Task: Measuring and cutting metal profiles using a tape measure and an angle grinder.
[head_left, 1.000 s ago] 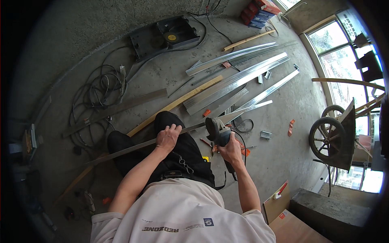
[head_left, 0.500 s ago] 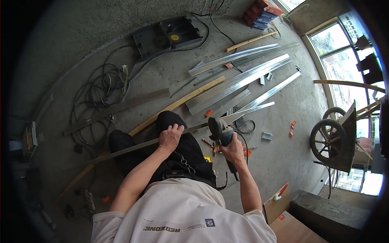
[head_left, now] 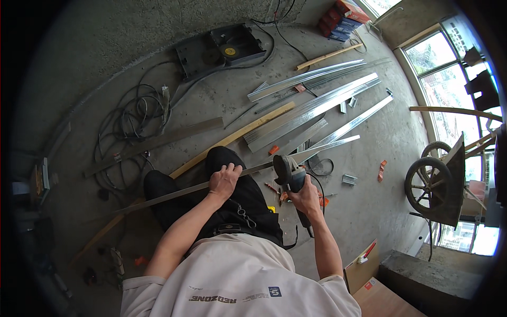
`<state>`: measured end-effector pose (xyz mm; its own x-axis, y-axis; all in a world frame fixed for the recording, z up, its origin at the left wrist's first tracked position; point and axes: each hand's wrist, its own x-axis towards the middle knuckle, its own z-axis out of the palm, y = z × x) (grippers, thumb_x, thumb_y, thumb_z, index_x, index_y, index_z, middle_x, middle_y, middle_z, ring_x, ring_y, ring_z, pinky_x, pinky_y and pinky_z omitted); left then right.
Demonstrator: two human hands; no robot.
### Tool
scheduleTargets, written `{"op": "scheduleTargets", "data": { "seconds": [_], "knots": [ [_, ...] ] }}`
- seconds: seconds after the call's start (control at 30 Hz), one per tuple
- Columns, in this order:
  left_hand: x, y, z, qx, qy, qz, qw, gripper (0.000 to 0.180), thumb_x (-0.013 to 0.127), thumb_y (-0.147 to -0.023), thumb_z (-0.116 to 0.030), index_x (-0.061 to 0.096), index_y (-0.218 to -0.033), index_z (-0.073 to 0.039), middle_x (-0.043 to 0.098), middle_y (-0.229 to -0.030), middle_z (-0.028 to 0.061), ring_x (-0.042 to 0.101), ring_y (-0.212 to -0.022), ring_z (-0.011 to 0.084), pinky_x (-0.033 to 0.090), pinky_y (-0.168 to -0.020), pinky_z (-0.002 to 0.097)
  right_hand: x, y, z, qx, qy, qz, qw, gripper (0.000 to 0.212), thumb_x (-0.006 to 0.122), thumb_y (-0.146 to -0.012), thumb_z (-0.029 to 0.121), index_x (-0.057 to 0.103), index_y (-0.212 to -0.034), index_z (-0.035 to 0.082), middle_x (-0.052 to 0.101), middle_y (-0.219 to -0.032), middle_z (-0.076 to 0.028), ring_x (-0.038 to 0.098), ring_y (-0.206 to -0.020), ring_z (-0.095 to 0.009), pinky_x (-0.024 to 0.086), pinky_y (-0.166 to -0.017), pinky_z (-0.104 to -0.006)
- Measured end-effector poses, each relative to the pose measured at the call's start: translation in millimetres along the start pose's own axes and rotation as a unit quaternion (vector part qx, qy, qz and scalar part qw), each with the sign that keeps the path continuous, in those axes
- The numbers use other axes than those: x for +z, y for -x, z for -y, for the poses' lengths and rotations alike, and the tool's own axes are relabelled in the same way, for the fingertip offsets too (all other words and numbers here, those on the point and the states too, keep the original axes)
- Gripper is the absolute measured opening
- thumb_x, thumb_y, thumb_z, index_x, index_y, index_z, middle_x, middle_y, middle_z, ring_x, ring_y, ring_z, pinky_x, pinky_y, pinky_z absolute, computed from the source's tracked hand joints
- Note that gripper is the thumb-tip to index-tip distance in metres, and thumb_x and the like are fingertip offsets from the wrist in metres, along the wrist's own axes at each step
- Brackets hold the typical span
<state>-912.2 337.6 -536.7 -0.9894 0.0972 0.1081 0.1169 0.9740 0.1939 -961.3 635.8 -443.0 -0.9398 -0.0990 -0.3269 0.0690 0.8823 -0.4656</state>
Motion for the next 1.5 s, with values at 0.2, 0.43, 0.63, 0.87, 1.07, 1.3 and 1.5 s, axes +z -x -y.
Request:
{"op": "scheduleTargets", "data": {
  "seconds": [0.2, 0.43, 0.63, 0.87, 1.07, 1.3, 1.5],
  "knots": [
    [0, 1, -1, 0.000, -0.002, -0.005, 1.000, 0.002, 0.063, -0.096, -0.014, 0.061, -0.097, -0.015, 0.062, -0.090, 0.0061, 0.071, -0.083, 0.0229, 0.061, -0.061, 0.0341, -3, 2, 4, 0.003, 0.002, 0.006, 1.000, 0.066, 0.087, -0.078, 0.034, 0.051, -0.118, -0.004, 0.073, -0.101, -0.032, 0.072, -0.100, -0.050, 0.055, -0.087, -0.0524],
    [1, 2, -2, 0.000, -0.007, -0.005, 1.000, 0.004, 0.063, -0.095, -0.014, 0.063, -0.099, -0.014, 0.062, -0.090, 0.0059, 0.071, -0.083, 0.0224, 0.061, -0.060, 0.0330, 0, 0, 1, -0.007, -0.003, -0.004, 1.000, 0.064, 0.087, -0.076, 0.032, 0.052, -0.116, -0.005, 0.073, -0.101, -0.033, 0.071, -0.101, -0.050, 0.056, -0.087, -0.0535],
    [1, 2, -2, -0.007, 0.002, -0.001, 1.000, 0.004, 0.063, -0.096, -0.013, 0.063, -0.099, -0.014, 0.062, -0.091, 0.0068, 0.071, -0.085, 0.0241, 0.062, -0.063, 0.0344, -2, -2, 5, 0.010, 0.009, 0.002, 1.000, 0.060, 0.085, -0.075, 0.028, 0.051, -0.114, -0.005, 0.072, -0.100, -0.034, 0.070, -0.101, -0.051, 0.055, -0.087, -0.0541],
    [1, 2, -3, -0.010, 0.005, -0.012, 1.000, 0.004, 0.063, -0.095, -0.013, 0.063, -0.099, -0.014, 0.061, -0.090, 0.0070, 0.071, -0.085, 0.0247, 0.062, -0.064, 0.0350, -8, 0, 6, 0.016, 0.007, 0.004, 1.000, 0.062, 0.084, -0.073, 0.027, 0.051, -0.115, -0.004, 0.072, -0.095, -0.032, 0.071, -0.096, -0.050, 0.055, -0.087, -0.0534],
    [1, 4, -5, -0.006, -0.005, -0.012, 1.000, 0.003, 0.063, -0.095, -0.013, 0.062, -0.097, -0.014, 0.061, -0.090, 0.0063, 0.071, -0.084, 0.0233, 0.061, -0.061, 0.0345, -6, -1, 6, 0.005, 0.011, 0.011, 1.000, 0.059, 0.084, -0.074, 0.026, 0.051, -0.112, -0.005, 0.072, -0.096, -0.033, 0.070, -0.098, -0.052, 0.055, -0.086, -0.0535],
    [1, 5, -7, -0.004, -0.003, -0.023, 1.000, 0.001, 0.063, -0.095, -0.014, 0.062, -0.094, -0.014, 0.061, -0.090, 0.0058, 0.070, -0.082, 0.0225, 0.061, -0.060, 0.0338, -6, -6, 11, 0.004, 0.009, 0.013, 1.000, 0.058, 0.083, -0.075, 0.024, 0.050, -0.111, -0.006, 0.071, -0.096, -0.035, 0.069, -0.099, -0.053, 0.055, -0.086, -0.0540],
    [2, -1, -2, -0.010, 0.013, 0.003, 1.000, 0.001, 0.062, -0.095, -0.015, 0.062, -0.094, -0.014, 0.062, -0.089, 0.0072, 0.070, -0.083, 0.0240, 0.061, -0.062, 0.0359, -2, -10, 12, 0.029, 0.016, 0.020, 0.999, 0.058, 0.081, -0.075, 0.025, 0.050, -0.112, -0.006, 0.072, -0.099, -0.035, 0.069, -0.101, -0.053, 0.055, -0.087, -0.0544]
  ]
}}
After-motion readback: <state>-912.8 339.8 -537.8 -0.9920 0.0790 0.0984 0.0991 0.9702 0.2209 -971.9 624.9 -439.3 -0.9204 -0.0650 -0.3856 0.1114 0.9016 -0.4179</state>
